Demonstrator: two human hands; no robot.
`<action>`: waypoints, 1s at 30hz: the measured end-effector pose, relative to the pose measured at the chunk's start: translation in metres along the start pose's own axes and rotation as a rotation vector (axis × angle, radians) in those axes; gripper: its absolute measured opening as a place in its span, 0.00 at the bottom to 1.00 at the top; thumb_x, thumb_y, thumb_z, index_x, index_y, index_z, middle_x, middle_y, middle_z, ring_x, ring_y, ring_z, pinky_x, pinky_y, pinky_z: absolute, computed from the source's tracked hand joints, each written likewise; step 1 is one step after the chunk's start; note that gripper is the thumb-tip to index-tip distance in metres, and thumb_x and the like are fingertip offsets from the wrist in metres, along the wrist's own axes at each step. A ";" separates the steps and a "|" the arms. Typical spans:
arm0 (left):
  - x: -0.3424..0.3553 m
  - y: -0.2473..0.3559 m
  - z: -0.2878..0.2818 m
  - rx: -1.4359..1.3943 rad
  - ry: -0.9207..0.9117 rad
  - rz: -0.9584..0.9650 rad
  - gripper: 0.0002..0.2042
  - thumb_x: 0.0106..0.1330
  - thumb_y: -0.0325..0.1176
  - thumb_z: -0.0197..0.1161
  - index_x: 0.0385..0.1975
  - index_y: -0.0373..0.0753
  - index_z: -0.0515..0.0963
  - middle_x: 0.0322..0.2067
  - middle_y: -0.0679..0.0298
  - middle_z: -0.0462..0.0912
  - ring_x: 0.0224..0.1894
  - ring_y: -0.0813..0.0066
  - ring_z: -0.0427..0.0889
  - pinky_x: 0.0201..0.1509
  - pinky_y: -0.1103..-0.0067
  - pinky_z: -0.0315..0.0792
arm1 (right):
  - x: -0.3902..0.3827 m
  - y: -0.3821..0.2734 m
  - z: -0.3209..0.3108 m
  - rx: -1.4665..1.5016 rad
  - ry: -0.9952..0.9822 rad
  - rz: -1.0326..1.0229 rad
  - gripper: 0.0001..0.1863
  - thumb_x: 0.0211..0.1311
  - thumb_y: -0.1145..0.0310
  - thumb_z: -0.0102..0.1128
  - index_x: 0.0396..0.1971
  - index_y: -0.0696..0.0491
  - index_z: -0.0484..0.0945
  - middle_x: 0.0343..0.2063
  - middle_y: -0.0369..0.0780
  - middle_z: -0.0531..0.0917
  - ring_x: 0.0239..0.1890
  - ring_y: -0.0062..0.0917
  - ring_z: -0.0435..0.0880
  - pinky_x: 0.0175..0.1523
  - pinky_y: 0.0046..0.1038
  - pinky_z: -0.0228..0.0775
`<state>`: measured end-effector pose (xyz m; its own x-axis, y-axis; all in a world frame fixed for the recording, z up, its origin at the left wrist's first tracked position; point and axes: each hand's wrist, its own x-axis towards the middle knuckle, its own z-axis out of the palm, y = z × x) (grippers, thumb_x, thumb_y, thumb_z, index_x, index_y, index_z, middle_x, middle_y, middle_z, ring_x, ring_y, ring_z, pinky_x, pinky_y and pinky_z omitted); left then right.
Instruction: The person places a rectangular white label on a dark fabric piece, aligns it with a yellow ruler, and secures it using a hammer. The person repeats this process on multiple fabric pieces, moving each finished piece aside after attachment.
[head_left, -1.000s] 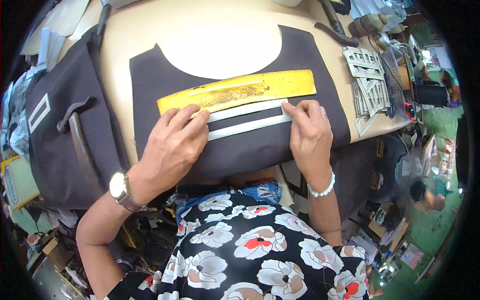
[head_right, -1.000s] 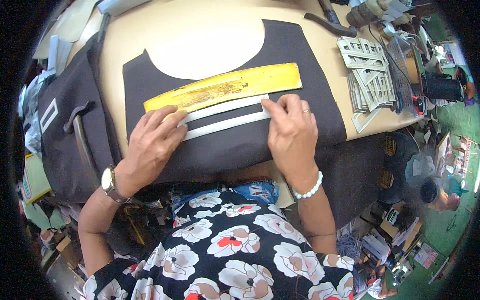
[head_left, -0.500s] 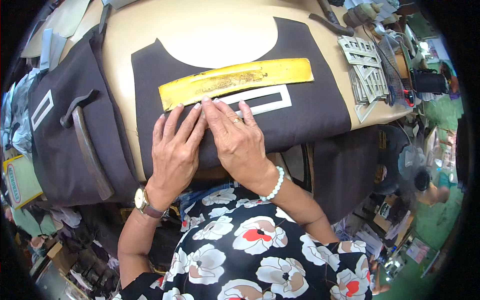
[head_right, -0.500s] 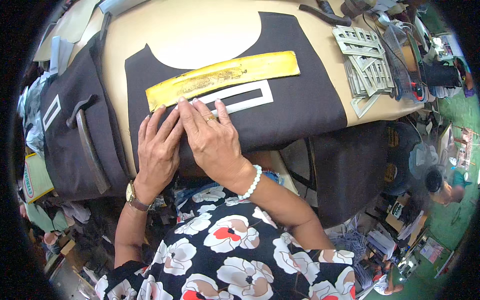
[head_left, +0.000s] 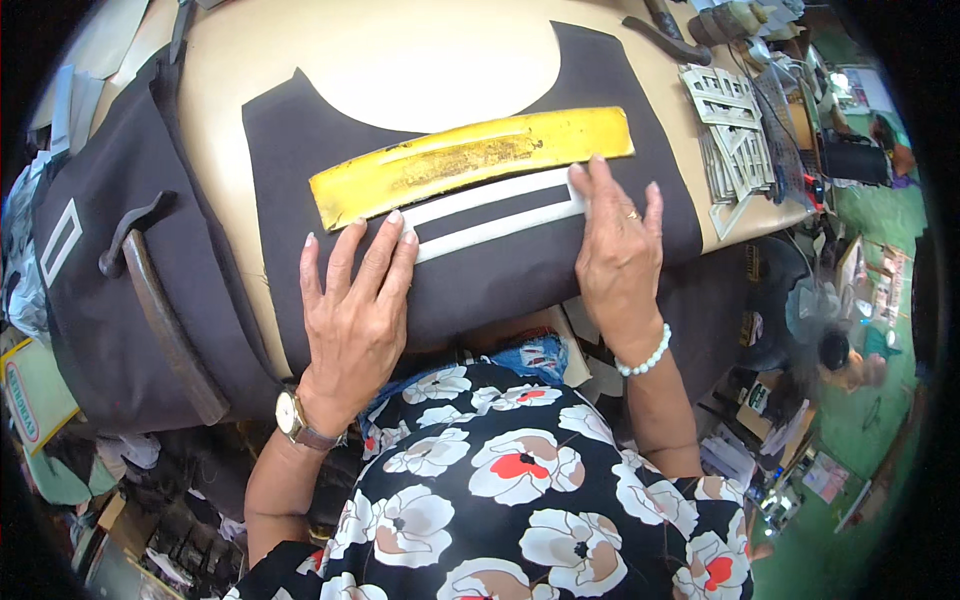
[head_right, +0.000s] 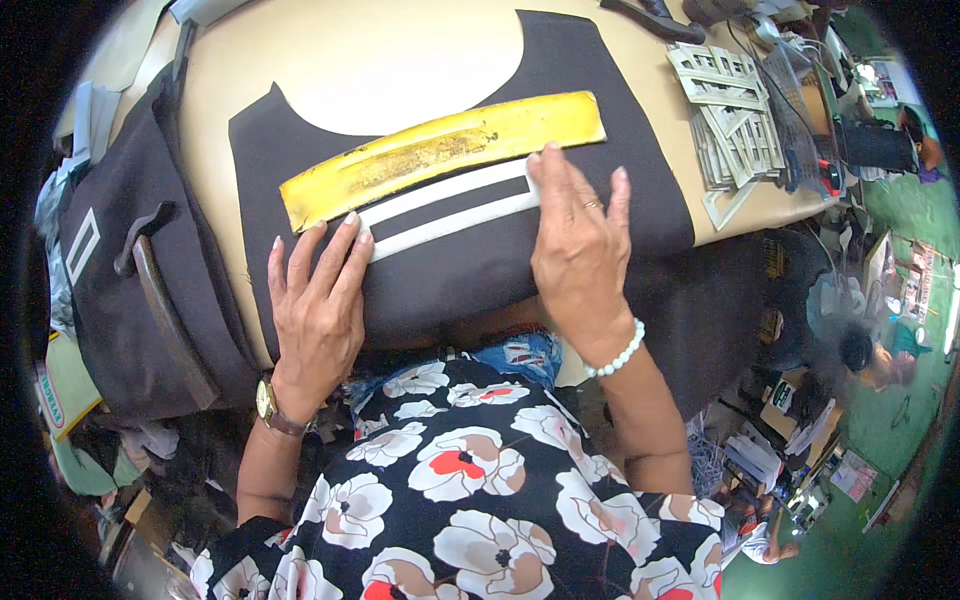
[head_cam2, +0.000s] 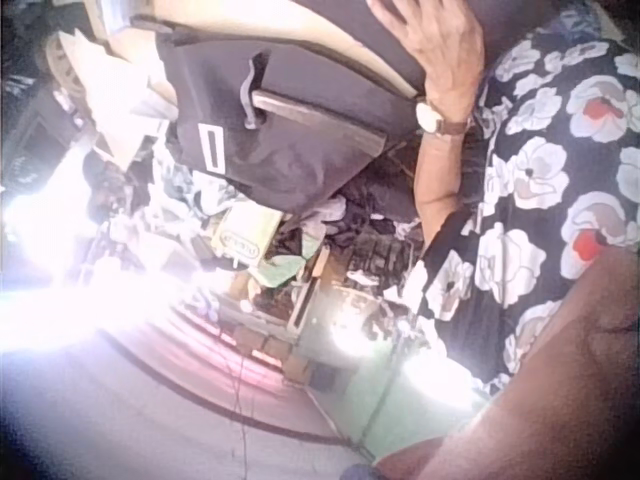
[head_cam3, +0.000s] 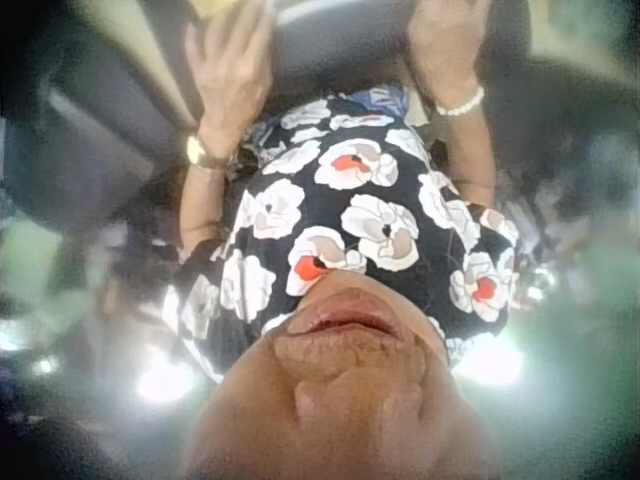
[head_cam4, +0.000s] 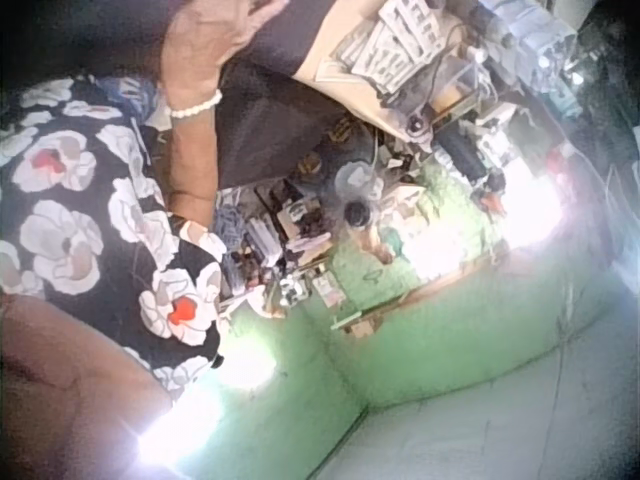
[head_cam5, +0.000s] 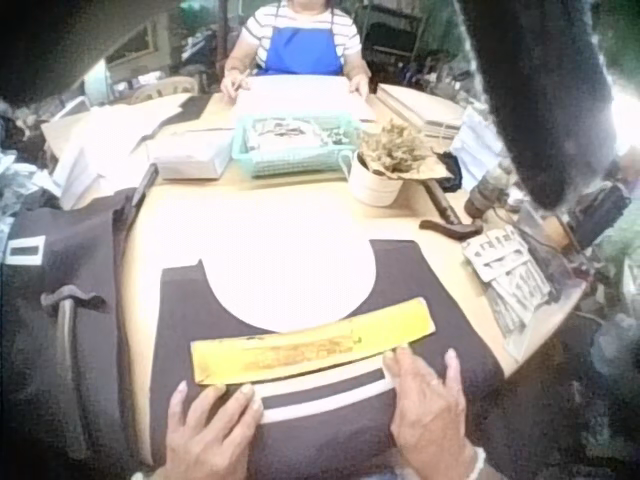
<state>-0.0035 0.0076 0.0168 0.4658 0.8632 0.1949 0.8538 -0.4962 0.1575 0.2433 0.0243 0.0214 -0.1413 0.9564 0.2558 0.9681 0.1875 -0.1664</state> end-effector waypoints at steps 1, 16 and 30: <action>0.001 -0.001 -0.001 -0.027 -0.007 -0.004 0.19 0.59 0.26 0.58 0.52 0.40 0.76 0.56 0.63 0.74 0.59 0.60 0.68 0.65 0.54 0.52 | 0.002 0.002 -0.002 -0.047 0.004 0.015 0.25 0.57 0.81 0.48 0.57 0.61 0.67 0.45 0.40 0.82 0.52 0.31 0.78 0.64 0.54 0.54; 0.001 -0.001 -0.007 -0.056 -0.073 0.036 0.18 0.58 0.29 0.56 0.51 0.42 0.77 0.58 0.60 0.71 0.67 0.56 0.59 0.67 0.43 0.40 | -0.029 -0.084 0.023 0.149 -0.030 -0.195 0.28 0.56 0.52 0.58 0.52 0.56 0.74 0.53 0.42 0.74 0.59 0.30 0.69 0.63 0.56 0.46; -0.006 0.018 -0.011 0.498 -0.114 0.148 0.16 0.57 0.25 0.56 0.47 0.36 0.79 0.53 0.55 0.75 0.68 0.60 0.59 0.69 0.42 0.35 | -0.032 0.011 0.000 -0.140 0.039 -0.054 0.20 0.61 0.56 0.55 0.49 0.52 0.77 0.48 0.37 0.77 0.54 0.31 0.72 0.62 0.58 0.46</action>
<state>0.0063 -0.0076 0.0289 0.5885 0.8055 0.0692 0.7710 -0.5333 -0.3481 0.2587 -0.0045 0.0109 -0.1886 0.9357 0.2982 0.9790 0.2030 -0.0180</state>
